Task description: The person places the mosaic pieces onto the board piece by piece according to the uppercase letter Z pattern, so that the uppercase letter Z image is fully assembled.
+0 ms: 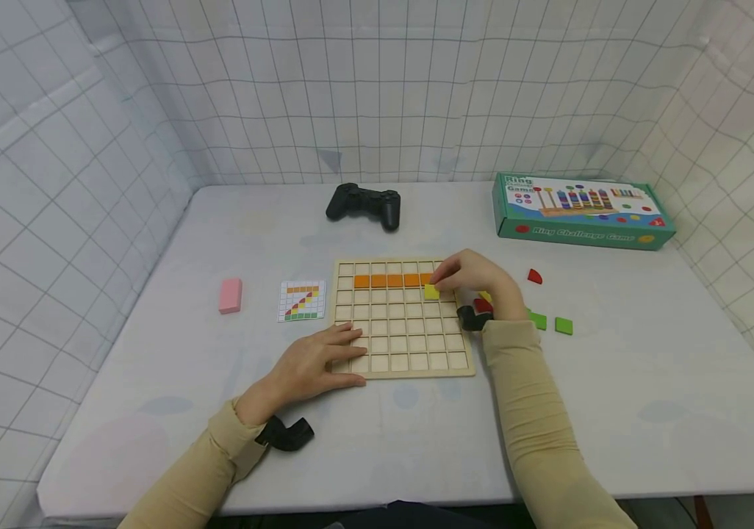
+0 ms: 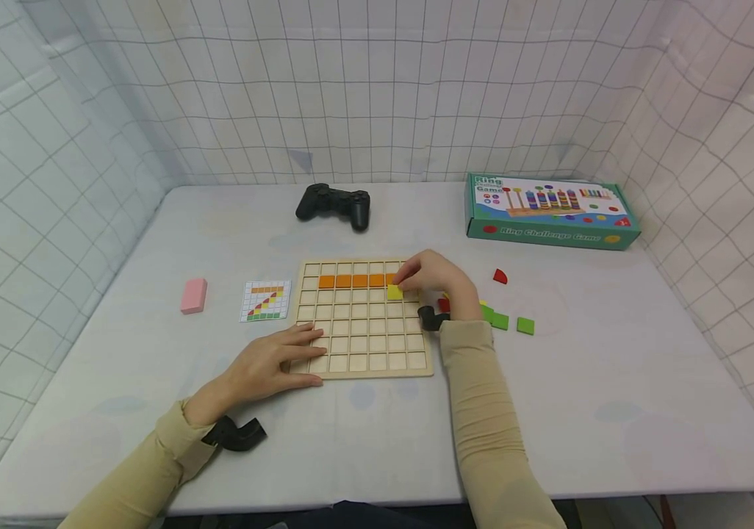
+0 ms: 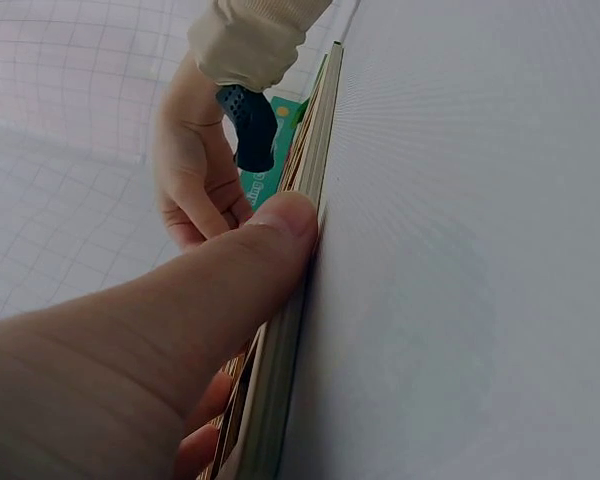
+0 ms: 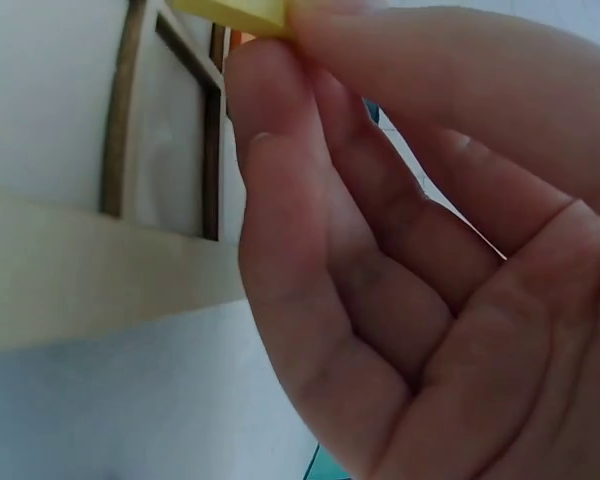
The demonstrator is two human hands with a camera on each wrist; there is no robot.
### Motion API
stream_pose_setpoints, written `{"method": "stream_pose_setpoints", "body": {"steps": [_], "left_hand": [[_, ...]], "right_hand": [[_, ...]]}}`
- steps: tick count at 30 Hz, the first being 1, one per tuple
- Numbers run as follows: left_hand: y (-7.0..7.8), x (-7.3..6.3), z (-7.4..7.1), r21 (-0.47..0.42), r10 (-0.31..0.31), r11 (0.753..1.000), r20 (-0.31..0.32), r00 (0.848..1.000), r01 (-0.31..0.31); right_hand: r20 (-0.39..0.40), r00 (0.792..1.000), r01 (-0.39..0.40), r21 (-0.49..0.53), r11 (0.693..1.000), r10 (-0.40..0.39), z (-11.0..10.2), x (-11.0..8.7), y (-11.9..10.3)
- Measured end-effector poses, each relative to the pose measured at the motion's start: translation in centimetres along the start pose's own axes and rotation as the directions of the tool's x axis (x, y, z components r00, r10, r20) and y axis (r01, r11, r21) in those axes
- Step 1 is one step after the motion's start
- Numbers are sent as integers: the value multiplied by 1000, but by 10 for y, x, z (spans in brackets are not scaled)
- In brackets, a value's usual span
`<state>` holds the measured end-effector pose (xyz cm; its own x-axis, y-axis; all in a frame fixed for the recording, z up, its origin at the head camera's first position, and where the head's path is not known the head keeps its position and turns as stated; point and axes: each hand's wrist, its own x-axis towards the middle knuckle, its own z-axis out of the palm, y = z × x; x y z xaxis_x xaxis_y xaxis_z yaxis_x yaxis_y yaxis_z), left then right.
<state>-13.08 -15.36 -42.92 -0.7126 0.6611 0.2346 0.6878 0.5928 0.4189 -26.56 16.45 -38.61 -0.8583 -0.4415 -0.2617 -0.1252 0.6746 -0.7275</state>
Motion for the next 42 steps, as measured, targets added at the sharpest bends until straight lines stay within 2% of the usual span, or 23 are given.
{"method": "stream_pose_setpoints", "body": {"steps": [5, 15, 18, 24, 35, 42], "left_hand": [[0, 0, 0, 1, 3, 1000, -2, 1000, -3], [-1, 0, 0, 15, 1, 1000, 3, 1000, -1], [-1, 0, 0, 13, 2, 1000, 5, 1000, -2], [-1, 0, 1, 16, 0, 1000, 5, 1000, 0], [0, 0, 0, 9, 2, 1000, 4, 1000, -2], [-1, 0, 0, 7, 1, 1000, 1, 1000, -1]], "right_hand": [[5, 999, -33, -1, 999, 33, 3, 1, 0], [24, 998, -50, 26, 998, 49, 0, -3, -1], [-6, 999, -45, 31, 999, 45, -6, -8, 0], [-77, 997, 24, 98, 995, -17, -23, -24, 7], [-201, 979, 17, 175, 984, 19, -42, -53, 28], [-196, 981, 30, 222, 975, 15, -44, -61, 39]]}}
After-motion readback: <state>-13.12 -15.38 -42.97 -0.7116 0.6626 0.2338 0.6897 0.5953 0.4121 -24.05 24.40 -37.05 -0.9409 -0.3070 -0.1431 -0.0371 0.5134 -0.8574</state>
